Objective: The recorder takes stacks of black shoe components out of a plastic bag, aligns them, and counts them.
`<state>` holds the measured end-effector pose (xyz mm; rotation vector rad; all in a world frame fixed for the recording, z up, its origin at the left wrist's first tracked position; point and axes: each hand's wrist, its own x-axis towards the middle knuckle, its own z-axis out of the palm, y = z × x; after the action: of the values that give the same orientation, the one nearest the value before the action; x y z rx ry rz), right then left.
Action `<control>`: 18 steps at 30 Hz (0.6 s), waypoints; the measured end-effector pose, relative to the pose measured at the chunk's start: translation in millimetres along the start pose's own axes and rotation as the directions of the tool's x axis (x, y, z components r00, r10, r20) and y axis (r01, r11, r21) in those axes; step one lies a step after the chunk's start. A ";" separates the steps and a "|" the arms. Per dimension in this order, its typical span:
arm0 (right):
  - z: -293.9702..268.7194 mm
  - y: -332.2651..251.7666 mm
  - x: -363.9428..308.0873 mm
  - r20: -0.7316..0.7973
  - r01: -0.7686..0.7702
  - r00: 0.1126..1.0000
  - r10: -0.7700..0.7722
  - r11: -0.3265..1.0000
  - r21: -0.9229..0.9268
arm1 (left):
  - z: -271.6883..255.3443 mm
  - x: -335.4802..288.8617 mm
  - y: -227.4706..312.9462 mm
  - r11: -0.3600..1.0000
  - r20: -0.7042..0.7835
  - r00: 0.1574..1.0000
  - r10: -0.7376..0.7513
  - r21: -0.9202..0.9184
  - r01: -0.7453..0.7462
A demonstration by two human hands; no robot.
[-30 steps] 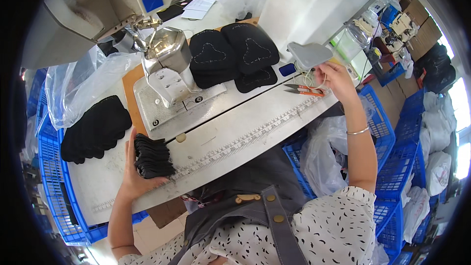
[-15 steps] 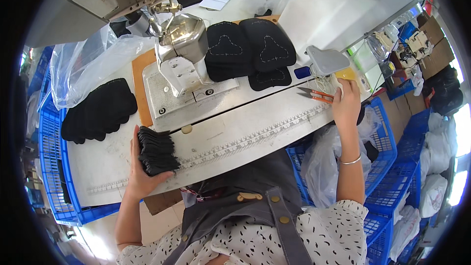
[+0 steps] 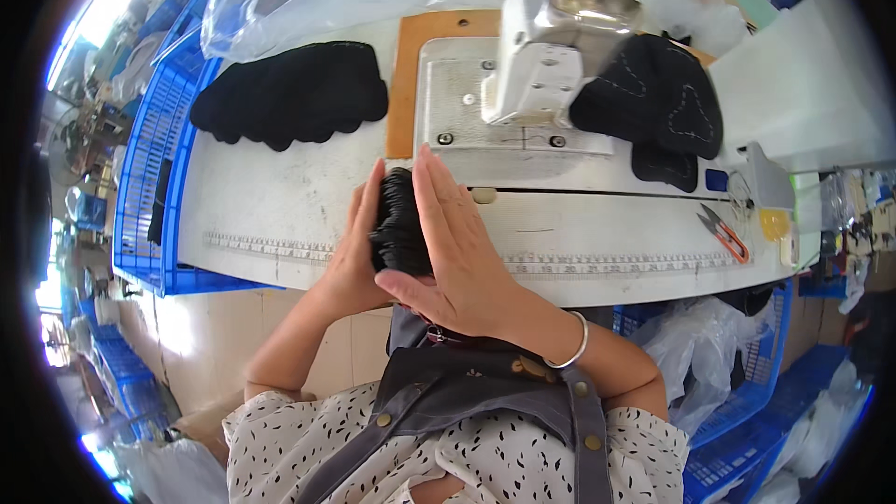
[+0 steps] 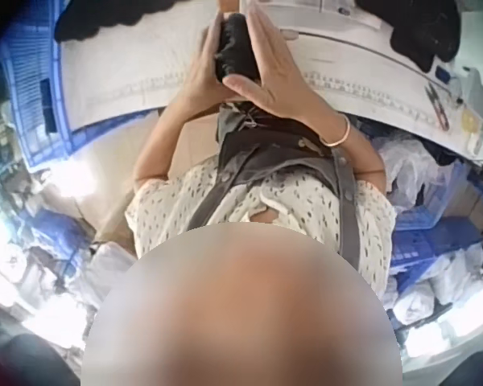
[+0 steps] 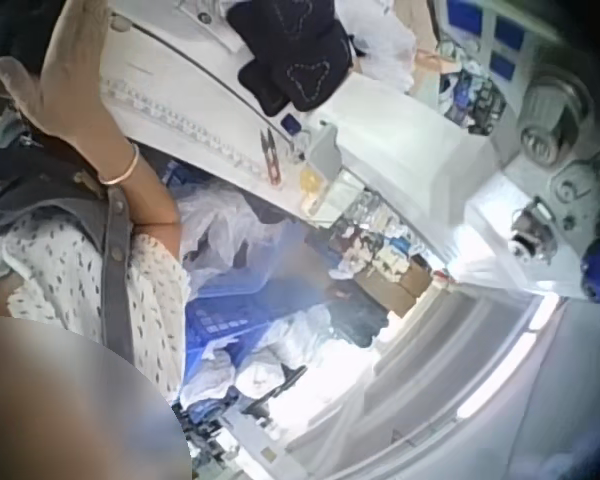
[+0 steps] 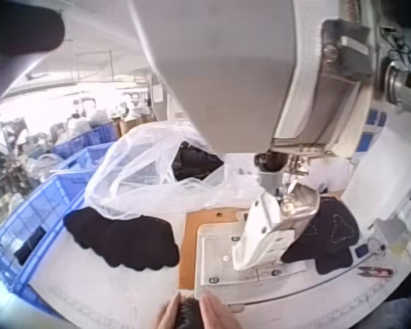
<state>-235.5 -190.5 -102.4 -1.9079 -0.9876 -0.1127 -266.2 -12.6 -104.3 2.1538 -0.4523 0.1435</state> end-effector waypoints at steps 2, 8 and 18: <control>14.8 1.9 6.2 -0.032 -0.026 0.999 0.028 0.998 0.056 | 0.0 -0.9 1.3 1.000 0.004 1.000 0.007 -0.001 -0.007; 21.7 -4.3 -1.7 0.054 -0.091 0.994 0.092 0.996 -0.015 | -0.1 -4.1 3.8 0.962 0.071 0.995 0.067 0.259 -0.083; -5.6 -0.4 0.0 0.181 -0.138 0.976 0.124 0.988 0.072 | -0.4 -4.6 1.4 0.987 0.003 1.000 -0.012 0.158 0.012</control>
<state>-234.0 -194.8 -99.0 -1.9232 -0.9635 0.1754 -271.0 -11.9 -104.3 2.3122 -0.4429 0.1731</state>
